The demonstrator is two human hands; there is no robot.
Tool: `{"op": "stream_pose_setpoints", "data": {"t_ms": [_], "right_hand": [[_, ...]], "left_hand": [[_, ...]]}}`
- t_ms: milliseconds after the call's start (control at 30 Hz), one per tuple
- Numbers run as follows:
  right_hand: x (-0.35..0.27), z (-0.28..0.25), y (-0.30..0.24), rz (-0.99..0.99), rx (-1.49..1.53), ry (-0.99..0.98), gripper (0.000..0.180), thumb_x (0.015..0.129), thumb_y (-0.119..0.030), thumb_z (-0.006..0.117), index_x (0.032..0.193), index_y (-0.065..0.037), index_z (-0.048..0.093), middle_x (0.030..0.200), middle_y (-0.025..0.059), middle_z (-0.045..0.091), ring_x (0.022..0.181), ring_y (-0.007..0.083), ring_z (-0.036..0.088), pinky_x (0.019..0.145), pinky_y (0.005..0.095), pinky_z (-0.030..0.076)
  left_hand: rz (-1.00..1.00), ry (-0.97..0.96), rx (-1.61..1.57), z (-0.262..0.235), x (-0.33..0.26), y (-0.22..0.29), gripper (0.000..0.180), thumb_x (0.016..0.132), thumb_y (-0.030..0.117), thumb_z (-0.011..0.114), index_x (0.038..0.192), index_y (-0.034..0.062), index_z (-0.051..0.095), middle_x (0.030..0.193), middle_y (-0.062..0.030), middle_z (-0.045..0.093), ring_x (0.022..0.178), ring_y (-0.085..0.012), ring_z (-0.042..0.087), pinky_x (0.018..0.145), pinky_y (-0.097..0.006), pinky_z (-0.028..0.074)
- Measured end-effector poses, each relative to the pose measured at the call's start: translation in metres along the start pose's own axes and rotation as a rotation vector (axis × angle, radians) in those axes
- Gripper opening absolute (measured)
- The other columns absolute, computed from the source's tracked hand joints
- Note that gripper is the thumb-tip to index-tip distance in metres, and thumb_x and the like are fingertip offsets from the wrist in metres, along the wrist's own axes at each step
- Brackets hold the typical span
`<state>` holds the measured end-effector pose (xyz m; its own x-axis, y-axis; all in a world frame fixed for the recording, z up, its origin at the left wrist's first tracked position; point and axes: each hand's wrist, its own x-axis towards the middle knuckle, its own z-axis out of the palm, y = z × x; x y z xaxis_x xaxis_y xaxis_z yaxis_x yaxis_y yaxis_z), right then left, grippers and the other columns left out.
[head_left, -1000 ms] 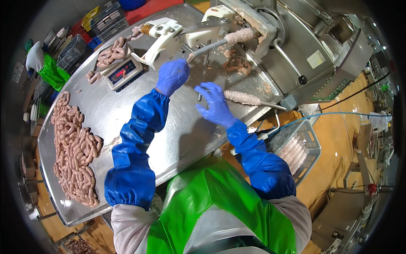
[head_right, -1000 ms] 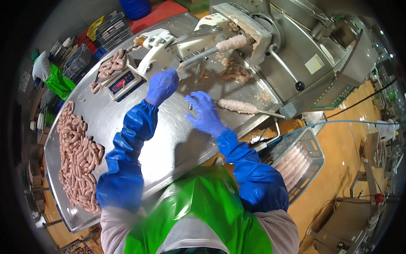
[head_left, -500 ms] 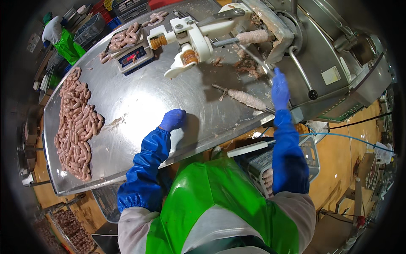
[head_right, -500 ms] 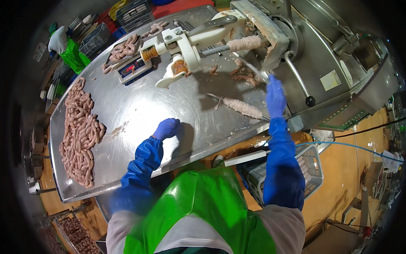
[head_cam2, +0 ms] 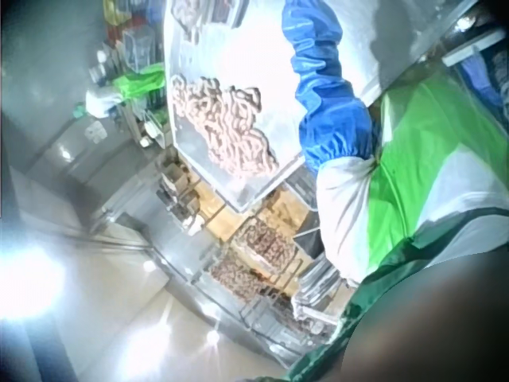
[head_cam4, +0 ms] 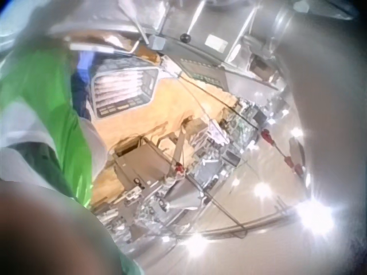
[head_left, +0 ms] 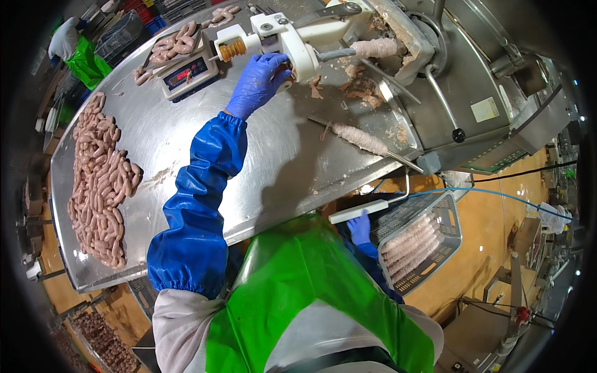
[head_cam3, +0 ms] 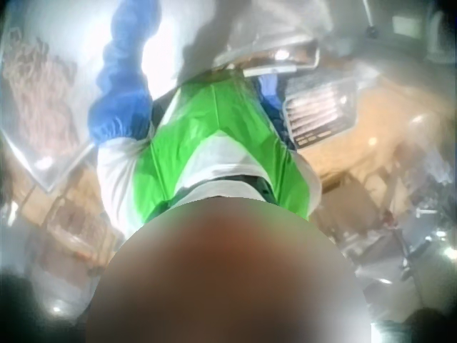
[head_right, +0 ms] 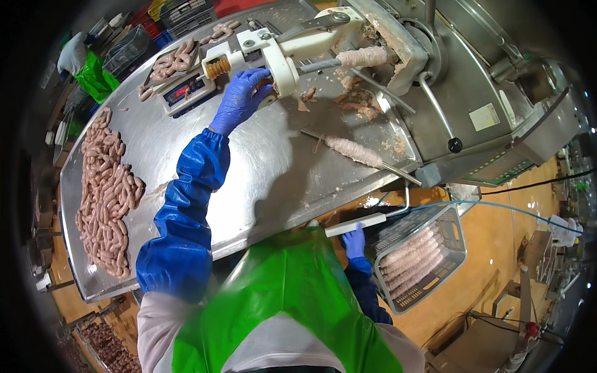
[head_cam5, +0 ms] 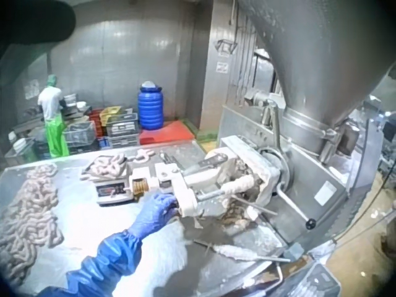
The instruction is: The person operates a sausage stuffer, guiding the casing as it fills with meat. They repeatedly pinch and twist the casing to form individual links, then place the finished sausages onto a metal table. The person also handles the stuffer nozzle and casing during setup.
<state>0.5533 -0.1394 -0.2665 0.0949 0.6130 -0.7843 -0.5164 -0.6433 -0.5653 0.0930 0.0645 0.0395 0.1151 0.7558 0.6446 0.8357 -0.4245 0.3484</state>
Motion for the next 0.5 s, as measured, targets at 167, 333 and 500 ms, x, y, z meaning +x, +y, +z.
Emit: {"op": "stream_pose_setpoints", "data": {"t_ms": [167,333,500], "right_hand": [[0.019,0.05,-0.041,-0.165,-0.527,0.33,0.047,0.091,-0.038,0.059,0.122,-0.003,0.058,0.109,0.0139,0.059,0.099,0.0242,0.057,0.087,0.0362,0.045],[-0.061,0.275,-0.136,-1.085,-0.463,-0.452,0.035,0.097,-0.019,0.051,0.127,-0.002,0.057,0.125,0.0094,0.059,0.119,0.0218,0.051,0.107,0.0344,0.034],[-0.101,0.434,-0.18,-0.337,-0.014,-0.693,0.041,0.097,-0.033,0.052,0.131,-0.01,0.052,0.127,0.0068,0.057,0.115,0.0225,0.055,0.096,0.0404,0.046]], "left_hand": [[-0.087,-0.041,-0.019,-0.007,0.002,0.009,0.036,0.083,0.016,0.07,0.117,0.0077,0.06,0.105,-0.0155,0.064,0.098,-0.0359,0.058,0.085,-0.041,0.047],[-0.104,-0.091,0.258,-0.015,0.0,0.022,0.038,0.085,0.034,0.067,0.115,0.012,0.062,0.091,-0.0126,0.065,0.083,-0.0342,0.062,0.076,-0.044,0.049],[-0.321,-0.079,-0.389,-0.032,-0.008,0.014,0.036,0.09,0.04,0.061,0.11,0.0099,0.065,0.084,-0.0147,0.067,0.075,-0.0282,0.066,0.067,-0.039,0.05]]}}
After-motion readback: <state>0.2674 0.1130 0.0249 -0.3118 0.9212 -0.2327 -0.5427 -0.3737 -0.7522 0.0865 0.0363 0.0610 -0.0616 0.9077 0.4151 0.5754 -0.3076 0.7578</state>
